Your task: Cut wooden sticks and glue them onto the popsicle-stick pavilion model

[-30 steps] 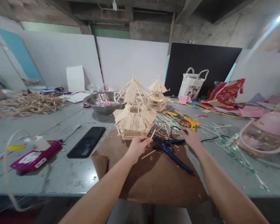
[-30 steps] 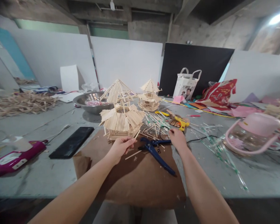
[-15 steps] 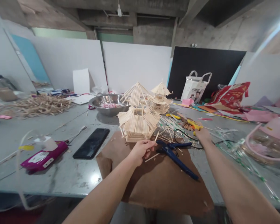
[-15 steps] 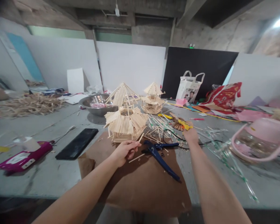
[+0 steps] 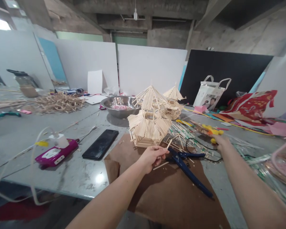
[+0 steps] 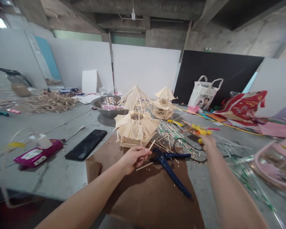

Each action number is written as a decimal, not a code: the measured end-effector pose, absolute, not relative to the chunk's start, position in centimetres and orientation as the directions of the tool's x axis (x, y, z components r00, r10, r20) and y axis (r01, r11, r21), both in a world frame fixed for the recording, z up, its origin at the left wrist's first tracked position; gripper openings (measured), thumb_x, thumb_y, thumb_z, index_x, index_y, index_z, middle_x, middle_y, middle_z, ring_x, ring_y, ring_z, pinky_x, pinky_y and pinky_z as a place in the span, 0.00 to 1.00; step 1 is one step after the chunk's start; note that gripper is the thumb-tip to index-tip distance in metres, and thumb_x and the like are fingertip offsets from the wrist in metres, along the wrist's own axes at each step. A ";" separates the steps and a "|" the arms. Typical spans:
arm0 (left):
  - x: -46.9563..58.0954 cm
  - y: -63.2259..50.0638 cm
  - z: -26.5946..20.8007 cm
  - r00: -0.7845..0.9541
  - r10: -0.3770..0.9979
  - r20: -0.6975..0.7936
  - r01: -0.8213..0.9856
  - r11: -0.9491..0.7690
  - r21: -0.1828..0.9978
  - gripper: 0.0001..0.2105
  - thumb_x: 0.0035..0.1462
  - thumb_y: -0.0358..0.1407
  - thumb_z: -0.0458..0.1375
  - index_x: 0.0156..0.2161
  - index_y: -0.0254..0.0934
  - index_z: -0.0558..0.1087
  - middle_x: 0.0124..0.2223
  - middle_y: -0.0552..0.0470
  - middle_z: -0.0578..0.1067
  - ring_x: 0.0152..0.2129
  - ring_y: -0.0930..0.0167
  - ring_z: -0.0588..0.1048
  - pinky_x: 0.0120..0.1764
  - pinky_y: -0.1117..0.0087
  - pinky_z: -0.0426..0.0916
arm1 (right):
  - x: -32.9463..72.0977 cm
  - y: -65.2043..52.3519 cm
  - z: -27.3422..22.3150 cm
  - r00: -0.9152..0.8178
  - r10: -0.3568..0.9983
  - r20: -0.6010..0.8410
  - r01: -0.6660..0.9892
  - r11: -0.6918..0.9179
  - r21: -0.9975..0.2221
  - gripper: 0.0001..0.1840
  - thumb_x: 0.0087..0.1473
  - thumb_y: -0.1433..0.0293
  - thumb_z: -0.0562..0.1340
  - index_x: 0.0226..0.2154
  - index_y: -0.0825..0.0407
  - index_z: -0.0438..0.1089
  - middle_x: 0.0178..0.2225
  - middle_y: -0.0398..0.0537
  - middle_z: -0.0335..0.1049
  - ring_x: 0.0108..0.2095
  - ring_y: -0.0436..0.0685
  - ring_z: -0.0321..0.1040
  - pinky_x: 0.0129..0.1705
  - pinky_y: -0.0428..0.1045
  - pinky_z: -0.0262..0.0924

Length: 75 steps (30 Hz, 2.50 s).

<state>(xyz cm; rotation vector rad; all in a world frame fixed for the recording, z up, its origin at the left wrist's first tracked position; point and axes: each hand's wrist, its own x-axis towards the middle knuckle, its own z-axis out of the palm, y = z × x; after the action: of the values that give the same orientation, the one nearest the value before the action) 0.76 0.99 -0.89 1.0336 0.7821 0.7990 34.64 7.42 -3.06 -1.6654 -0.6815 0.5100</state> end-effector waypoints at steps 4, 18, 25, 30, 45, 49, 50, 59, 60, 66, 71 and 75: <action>0.8 1.0 -1.0 0.488 0.857 -0.167 -0.208 0.299 0.931 0.12 0.39 0.40 0.60 0.26 0.30 0.71 0.17 0.57 0.64 0.08 0.85 0.54 0.12 0.78 0.41 | 33.3 6.0 -0.5 0.777 0.629 -0.007 0.022 -0.039 -0.999 0.14 0.36 0.62 0.62 0.23 0.51 0.58 0.17 0.36 0.56 0.15 0.45 0.55 0.16 0.45 0.58; 0.8 1.0 -0.9 0.475 0.868 -0.147 -0.229 0.283 0.931 0.11 0.41 0.40 0.58 0.26 0.30 0.70 0.17 0.58 0.63 0.08 0.84 0.54 0.11 0.78 0.42 | 22.2 -2.1 0.3 0.135 0.934 0.330 0.018 0.331 -0.944 0.09 0.39 0.67 0.63 0.27 0.52 0.66 0.30 0.43 0.68 0.14 0.44 0.59 0.16 0.43 0.55; 0.8 1.1 -0.6 0.461 0.877 -0.136 -0.244 0.273 0.931 0.12 0.41 0.40 0.59 0.26 0.30 0.70 0.17 0.58 0.63 0.08 0.85 0.54 0.12 0.79 0.41 | 22.1 -2.6 0.1 0.065 0.933 0.354 0.094 0.348 -0.933 0.12 0.41 0.60 0.61 0.24 0.53 0.66 0.22 0.42 0.65 0.12 0.43 0.52 0.14 0.43 0.50; 0.8 1.2 -0.6 0.466 0.877 -0.121 -0.248 0.260 0.933 0.12 0.41 0.40 0.59 0.26 0.31 0.70 0.17 0.58 0.64 0.08 0.85 0.54 0.12 0.79 0.41 | 22.1 -2.5 -0.3 0.049 0.936 0.347 0.200 0.331 -0.922 0.18 0.39 0.54 0.60 0.23 0.54 0.66 0.16 0.42 0.61 0.12 0.44 0.51 0.13 0.43 0.47; 0.8 1.2 -0.5 0.475 0.873 -0.111 -0.246 0.253 0.936 0.12 0.41 0.41 0.58 0.26 0.31 0.70 0.17 0.58 0.63 0.08 0.85 0.54 0.12 0.78 0.41 | 22.0 -2.4 -0.4 0.027 0.924 0.381 0.376 0.344 -0.861 0.17 0.38 0.54 0.60 0.20 0.53 0.65 0.13 0.41 0.57 0.14 0.47 0.51 0.13 0.44 0.47; 0.7 1.1 -0.5 0.476 0.872 -0.113 -0.240 0.252 0.937 0.12 0.41 0.41 0.59 0.26 0.31 0.70 0.17 0.58 0.63 0.08 0.85 0.54 0.12 0.78 0.41 | 22.0 -2.5 -0.5 0.029 0.927 0.375 0.394 0.334 -0.856 0.17 0.38 0.55 0.60 0.19 0.53 0.65 0.11 0.39 0.54 0.13 0.47 0.51 0.14 0.44 0.48; 0.8 1.1 -0.5 0.477 0.872 -0.113 -0.240 0.253 0.937 0.12 0.41 0.41 0.58 0.26 0.31 0.70 0.17 0.58 0.63 0.08 0.85 0.54 0.12 0.78 0.41 | 22.1 -2.5 -0.5 0.039 0.931 0.364 0.396 0.320 -0.861 0.17 0.37 0.55 0.60 0.19 0.53 0.65 0.11 0.39 0.54 0.12 0.46 0.50 0.13 0.44 0.48; 0.8 1.2 -0.5 0.482 0.869 -0.111 -0.240 0.253 0.937 0.12 0.42 0.40 0.58 0.26 0.31 0.69 0.17 0.58 0.63 0.08 0.84 0.54 0.12 0.79 0.42 | 21.8 -2.5 -0.3 0.033 0.933 0.358 0.368 0.321 -0.872 0.15 0.36 0.58 0.62 0.17 0.53 0.65 0.13 0.41 0.59 0.16 0.49 0.57 0.16 0.45 0.55; 0.8 1.2 -0.5 0.481 0.869 -0.114 -0.238 0.254 0.937 0.12 0.42 0.40 0.58 0.26 0.31 0.69 0.17 0.58 0.63 0.08 0.84 0.54 0.12 0.79 0.42 | 21.8 -2.6 -0.3 0.024 0.933 0.360 0.367 0.327 -0.871 0.14 0.36 0.58 0.62 0.17 0.53 0.65 0.12 0.41 0.58 0.16 0.50 0.58 0.16 0.45 0.55; 0.7 1.2 -0.3 0.478 0.868 -0.136 -0.217 0.267 0.939 0.13 0.41 0.42 0.59 0.26 0.31 0.69 0.17 0.58 0.64 0.08 0.84 0.55 0.12 0.78 0.42 | 22.1 -2.5 -0.8 -0.039 0.929 0.368 0.394 0.353 -0.849 0.12 0.38 0.60 0.61 0.21 0.52 0.69 0.13 0.42 0.60 0.19 0.53 0.61 0.16 0.45 0.56; 0.7 1.2 -0.3 0.476 0.869 -0.132 -0.217 0.262 0.940 0.13 0.42 0.42 0.58 0.27 0.32 0.69 0.17 0.58 0.64 0.08 0.84 0.54 0.12 0.78 0.42 | 22.2 -2.6 -1.0 -0.035 0.939 0.342 0.395 0.327 -0.858 0.12 0.38 0.61 0.62 0.22 0.53 0.68 0.12 0.41 0.59 0.15 0.49 0.57 0.14 0.44 0.52; 0.7 1.2 -0.4 0.473 0.872 -0.128 -0.215 0.255 0.943 0.13 0.42 0.42 0.58 0.27 0.31 0.70 0.17 0.58 0.64 0.07 0.84 0.54 0.12 0.78 0.42 | 21.8 -2.7 -0.6 -0.031 0.944 0.330 0.366 0.318 -0.875 0.13 0.35 0.60 0.63 0.19 0.53 0.66 0.11 0.40 0.57 0.14 0.48 0.55 0.14 0.44 0.52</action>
<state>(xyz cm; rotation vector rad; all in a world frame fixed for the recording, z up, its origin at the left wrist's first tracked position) 0.74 1.17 -0.37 1.0570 0.7629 0.8442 21.83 -2.71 -0.56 -1.2223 -1.5898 0.7294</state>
